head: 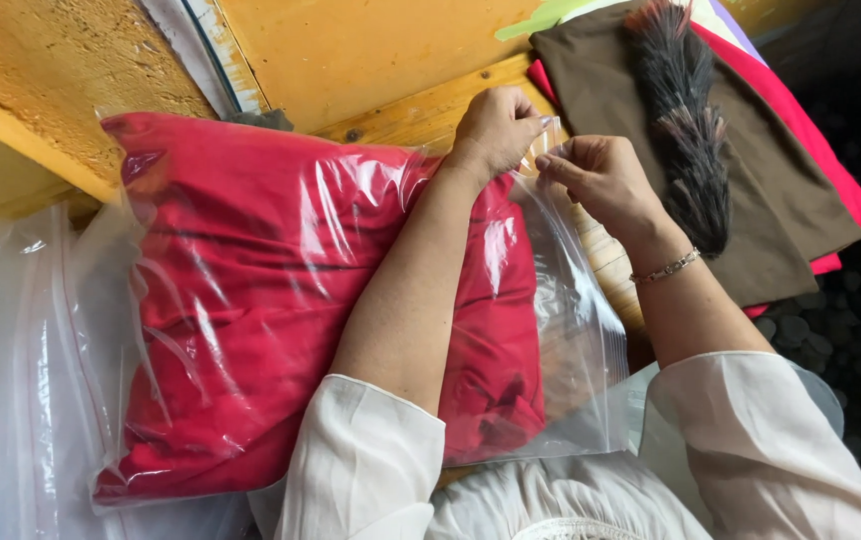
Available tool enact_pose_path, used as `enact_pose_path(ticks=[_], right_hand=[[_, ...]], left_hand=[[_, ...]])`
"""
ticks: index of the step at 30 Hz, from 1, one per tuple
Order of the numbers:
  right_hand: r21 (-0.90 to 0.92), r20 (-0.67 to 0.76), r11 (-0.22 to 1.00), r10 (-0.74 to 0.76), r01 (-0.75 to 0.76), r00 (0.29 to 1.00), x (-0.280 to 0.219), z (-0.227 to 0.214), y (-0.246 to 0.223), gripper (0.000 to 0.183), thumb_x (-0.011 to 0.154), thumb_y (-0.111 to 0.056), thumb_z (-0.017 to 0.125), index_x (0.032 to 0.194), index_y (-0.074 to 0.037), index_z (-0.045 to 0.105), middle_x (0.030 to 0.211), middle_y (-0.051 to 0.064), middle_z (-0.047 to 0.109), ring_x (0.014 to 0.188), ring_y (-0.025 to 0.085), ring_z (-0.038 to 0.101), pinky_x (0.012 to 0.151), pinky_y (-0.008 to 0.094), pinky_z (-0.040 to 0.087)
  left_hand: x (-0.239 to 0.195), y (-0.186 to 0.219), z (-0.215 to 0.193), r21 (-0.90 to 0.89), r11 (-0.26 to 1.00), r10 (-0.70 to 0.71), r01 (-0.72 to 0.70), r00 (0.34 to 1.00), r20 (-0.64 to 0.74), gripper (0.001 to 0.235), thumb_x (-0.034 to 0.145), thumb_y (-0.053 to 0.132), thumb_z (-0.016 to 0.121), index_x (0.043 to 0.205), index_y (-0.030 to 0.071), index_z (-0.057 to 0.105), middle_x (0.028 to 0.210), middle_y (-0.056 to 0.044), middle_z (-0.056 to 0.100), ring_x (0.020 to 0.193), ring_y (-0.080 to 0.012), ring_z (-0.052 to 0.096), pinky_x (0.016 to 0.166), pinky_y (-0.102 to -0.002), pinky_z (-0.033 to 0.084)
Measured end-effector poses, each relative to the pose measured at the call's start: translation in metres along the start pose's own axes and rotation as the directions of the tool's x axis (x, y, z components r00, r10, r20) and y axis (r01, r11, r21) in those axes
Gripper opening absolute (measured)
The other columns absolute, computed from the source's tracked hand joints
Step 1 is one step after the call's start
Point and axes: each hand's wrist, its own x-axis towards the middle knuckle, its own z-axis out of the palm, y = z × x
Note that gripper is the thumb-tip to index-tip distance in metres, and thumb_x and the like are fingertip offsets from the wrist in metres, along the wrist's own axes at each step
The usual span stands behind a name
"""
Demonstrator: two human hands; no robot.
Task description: Brushing a finished pillow and placing it into a clear plastic bag for final packaging.
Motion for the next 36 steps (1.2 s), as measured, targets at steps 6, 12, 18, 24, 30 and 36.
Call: enact_pose_path(ticks=[6,12,18,24,30,36], right_hand=[[0.002,0.027,1.0,-0.012,0.012,1.0,-0.024,0.002,0.008,0.02,0.089,-0.021,0.068,0.073,-0.008,0.068,0.06,-0.003,0.059,0.049,0.0,0.042,0.044,0.017,0.031],[-0.01,0.057,1.0,0.004,-0.003,0.998,-0.044,0.004,0.017,0.018,0.087,-0.017,0.068,0.073,-0.006,0.064,0.057,0.0,0.059,0.046,0.004,0.046,0.04,0.019,0.034],[0.18,0.147,0.984,-0.014,-0.013,0.989,-0.069,0.006,0.024,0.016,0.086,-0.014,0.067,0.078,-0.001,0.064,0.066,0.004,0.065,0.054,0.006,0.056,0.046,0.018,0.044],[0.119,0.131,0.993,0.0,-0.016,0.991,-0.098,0.007,0.026,0.022,0.084,-0.017,0.069,0.069,-0.002,0.062,0.059,0.002,0.062,0.052,0.005,0.051,0.043,0.019,0.04],[0.061,0.18,0.995,0.071,-0.083,0.981,-0.129,0.006,0.039,0.019,0.08,-0.012,0.072,0.07,-0.004,0.059,0.061,0.002,0.064,0.054,0.006,0.056,0.045,0.02,0.045],[0.018,0.023,0.999,0.029,-0.03,0.999,-0.155,0.019,0.046,0.036,0.079,-0.005,0.07,0.11,-0.007,0.052,0.057,-0.001,0.05,0.049,0.005,0.042,0.045,0.02,0.036]], left_hand=[[-0.002,0.004,-0.006,-0.039,0.998,-0.055,0.055,0.998,-0.005,0.021,0.072,0.027,0.075,0.061,0.016,0.061,0.063,0.004,0.065,0.061,-0.011,0.057,0.059,-0.03,0.048],[-0.004,0.011,-0.014,-0.045,0.998,-0.052,0.051,0.999,-0.009,0.024,0.076,0.025,0.072,0.06,0.016,0.058,0.063,0.005,0.064,0.063,-0.0102,0.057,0.062,-0.03,0.05],[0.002,0.011,-0.018,-0.079,0.994,0.068,-0.076,0.992,-0.105,0.038,0.075,0.017,0.074,0.048,0.016,0.047,0.051,0.005,0.055,0.053,-0.0087,0.052,0.062,-0.03,0.055],[0.011,0.009,-0.035,0.008,1.0,-0.002,0.003,0.981,-0.193,0.032,0.073,0.019,0.076,0.051,0.016,0.053,0.06,0.003,0.065,0.064,-0.0127,0.065,0.058,-0.032,0.054],[0.021,-0.002,-0.049,0.205,0.978,0.019,0.04,0.962,-0.274,0.023,0.079,0.026,0.07,0.063,0.015,0.057,0.07,0.0,0.067,0.069,-0.0224,0.064,0.059,-0.039,0.05],[0.025,0.003,-0.055,0.506,0.863,0.235,-0.015,0.898,-0.373,0.009,0.079,0.018,0.069,0.077,0.011,0.063,0.084,-0.007,0.068,0.079,-0.0326,0.063,0.067,-0.045,0.05]])
